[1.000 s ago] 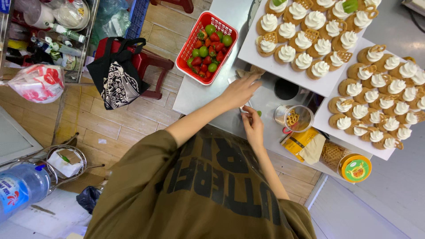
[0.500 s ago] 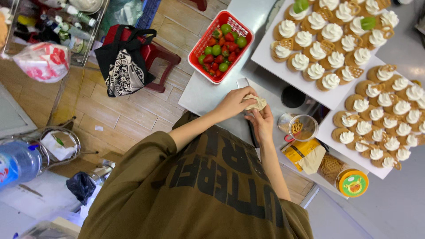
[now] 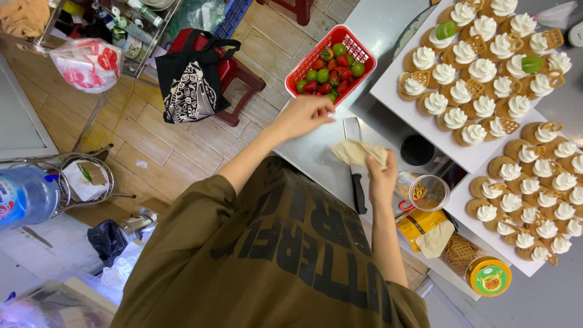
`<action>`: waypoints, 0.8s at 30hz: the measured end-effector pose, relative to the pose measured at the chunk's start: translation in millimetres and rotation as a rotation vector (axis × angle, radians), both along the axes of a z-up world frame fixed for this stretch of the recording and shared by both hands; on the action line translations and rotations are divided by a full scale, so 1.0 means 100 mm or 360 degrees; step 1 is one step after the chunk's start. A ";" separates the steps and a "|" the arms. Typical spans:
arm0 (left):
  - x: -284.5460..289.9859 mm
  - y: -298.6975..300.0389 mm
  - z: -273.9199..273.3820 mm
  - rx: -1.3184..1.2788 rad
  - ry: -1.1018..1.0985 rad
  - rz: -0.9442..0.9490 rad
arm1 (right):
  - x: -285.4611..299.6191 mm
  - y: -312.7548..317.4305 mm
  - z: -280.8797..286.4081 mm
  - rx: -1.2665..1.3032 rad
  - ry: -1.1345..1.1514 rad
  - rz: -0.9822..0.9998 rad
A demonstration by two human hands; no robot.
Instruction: The person slices green grapes and strawberries on a cutting board using a knife. They then place the fruit slices on top of cupcakes arranged on trays.
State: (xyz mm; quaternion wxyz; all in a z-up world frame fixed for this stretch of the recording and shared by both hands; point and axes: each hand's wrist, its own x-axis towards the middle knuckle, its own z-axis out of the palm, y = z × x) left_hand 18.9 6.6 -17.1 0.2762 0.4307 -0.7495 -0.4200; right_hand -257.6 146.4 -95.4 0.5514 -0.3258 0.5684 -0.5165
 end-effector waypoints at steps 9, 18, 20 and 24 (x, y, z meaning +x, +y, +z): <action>-0.35 -0.64 -0.51 -0.0631 -0.0310 0.0341 | 0.02 0.21 0.10 0.0251 -0.0236 -0.0204; -0.54 -0.65 -0.53 -0.0602 -0.0451 0.0512 | 0.25 0.12 0.09 0.0412 -0.0593 -0.0132; -0.52 -0.50 -0.27 -0.0414 -0.0264 0.0425 | 0.25 -0.04 0.05 0.0404 -0.0617 -0.0168; -0.67 0.19 0.10 -0.0247 -0.0046 0.0131 | 0.33 -0.33 0.10 0.0286 -0.0775 -0.0250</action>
